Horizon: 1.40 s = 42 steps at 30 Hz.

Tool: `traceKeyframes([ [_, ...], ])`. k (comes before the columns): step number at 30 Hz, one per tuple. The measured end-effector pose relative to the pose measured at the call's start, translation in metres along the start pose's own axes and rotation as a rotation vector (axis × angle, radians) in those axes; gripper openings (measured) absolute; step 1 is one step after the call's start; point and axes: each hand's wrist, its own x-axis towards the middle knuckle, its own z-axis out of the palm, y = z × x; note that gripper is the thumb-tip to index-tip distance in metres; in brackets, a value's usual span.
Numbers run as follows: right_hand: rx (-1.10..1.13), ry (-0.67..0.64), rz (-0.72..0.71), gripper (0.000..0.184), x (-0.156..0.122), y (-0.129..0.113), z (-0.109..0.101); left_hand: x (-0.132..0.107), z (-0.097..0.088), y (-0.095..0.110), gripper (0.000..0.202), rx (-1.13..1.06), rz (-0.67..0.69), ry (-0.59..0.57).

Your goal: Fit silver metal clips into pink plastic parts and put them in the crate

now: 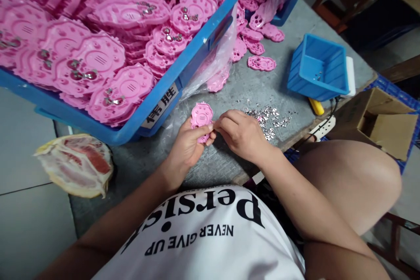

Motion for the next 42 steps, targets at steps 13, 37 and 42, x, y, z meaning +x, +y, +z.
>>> traceKeyframes([
  [13, 0.650, 0.345, 0.538, 0.019, 0.002, -0.006, 0.010, -0.004, 0.001, 0.000, 0.053, -0.052, 0.130, -0.226],
  [37, 0.777, 0.350, 0.648, 0.027, -0.001, -0.019, 0.026, -0.005, 0.005, -0.010, 0.047, 0.032, 0.379, -0.183],
  [42, 0.750, 0.351, 0.639, 0.029, -0.002, -0.019, 0.028, -0.004, 0.002, -0.014, 0.047, 0.105, 0.447, -0.193],
])
